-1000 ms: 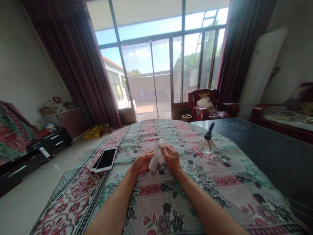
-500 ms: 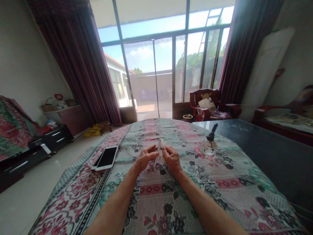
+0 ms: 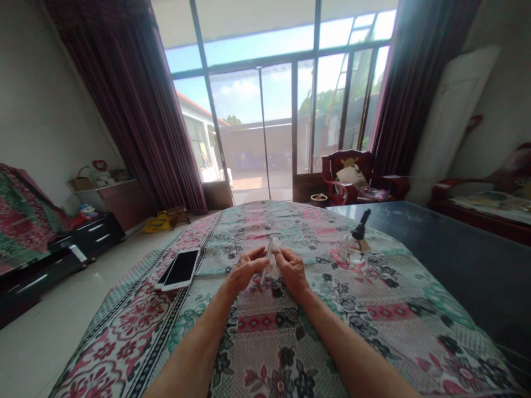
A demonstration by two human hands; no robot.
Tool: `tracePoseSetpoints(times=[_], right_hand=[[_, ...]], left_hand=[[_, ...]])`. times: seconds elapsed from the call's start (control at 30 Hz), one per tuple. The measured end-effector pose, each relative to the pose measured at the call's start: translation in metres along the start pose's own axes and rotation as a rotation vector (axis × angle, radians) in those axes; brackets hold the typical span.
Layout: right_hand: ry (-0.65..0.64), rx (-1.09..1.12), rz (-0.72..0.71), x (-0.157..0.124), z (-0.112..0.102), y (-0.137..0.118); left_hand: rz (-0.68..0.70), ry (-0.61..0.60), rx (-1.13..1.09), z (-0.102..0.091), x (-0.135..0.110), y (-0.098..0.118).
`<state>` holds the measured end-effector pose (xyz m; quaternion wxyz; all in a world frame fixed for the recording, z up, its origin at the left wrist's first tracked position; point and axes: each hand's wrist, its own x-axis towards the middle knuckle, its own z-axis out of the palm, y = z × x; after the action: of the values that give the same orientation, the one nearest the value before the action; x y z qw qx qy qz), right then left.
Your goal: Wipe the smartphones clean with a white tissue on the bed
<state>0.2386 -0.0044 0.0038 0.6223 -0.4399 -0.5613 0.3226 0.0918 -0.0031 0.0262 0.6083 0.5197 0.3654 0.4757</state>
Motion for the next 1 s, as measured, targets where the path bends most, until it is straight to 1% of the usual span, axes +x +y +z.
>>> tracePoseSetpoints(times=[0.1, 0.2, 0.27, 0.37, 0.47, 0.53, 0.63, 0.7, 0.8, 0.9, 1.0], right_hand=[[0.025, -0.002, 0.017, 0.002, -0.002, 0.004], [-0.013, -0.017, 0.003, 0.001, 0.000, 0.008], [-0.038, 0.005, 0.020, 0.001, 0.002, 0.009], [-0.050, 0.155, 0.137, 0.005, 0.000, 0.004], [-0.036, 0.354, 0.247, 0.012, -0.006, -0.003], [-0.004, 0.410, 0.274, 0.016, -0.009, -0.004], [0.034, 0.422, 0.292, 0.018, -0.012, -0.002], [0.032, 0.409, 0.284, 0.018, -0.012, 0.000], [0.000, 0.384, 0.255, 0.014, -0.007, -0.001], [-0.095, 0.382, 0.229, 0.006, 0.003, -0.006], [-0.196, 0.323, 0.135, -0.004, 0.016, -0.009]], left_hand=[[0.003, -0.010, 0.010, 0.002, 0.001, -0.002], [0.013, 0.001, 0.005, 0.002, 0.002, -0.003], [0.008, -0.011, -0.003, 0.000, 0.001, -0.002], [-0.014, -0.112, -0.075, -0.005, 0.000, 0.002], [-0.010, -0.202, -0.243, -0.011, 0.000, 0.005], [0.005, -0.222, -0.333, -0.014, 0.000, 0.006], [0.020, -0.231, -0.374, -0.014, 0.002, 0.004], [0.029, -0.198, -0.355, -0.013, 0.003, 0.002], [0.046, -0.072, -0.297, -0.011, 0.007, 0.000], [0.074, 0.059, -0.255, -0.011, 0.012, -0.002], [0.105, 0.160, -0.234, -0.013, 0.018, -0.006]])
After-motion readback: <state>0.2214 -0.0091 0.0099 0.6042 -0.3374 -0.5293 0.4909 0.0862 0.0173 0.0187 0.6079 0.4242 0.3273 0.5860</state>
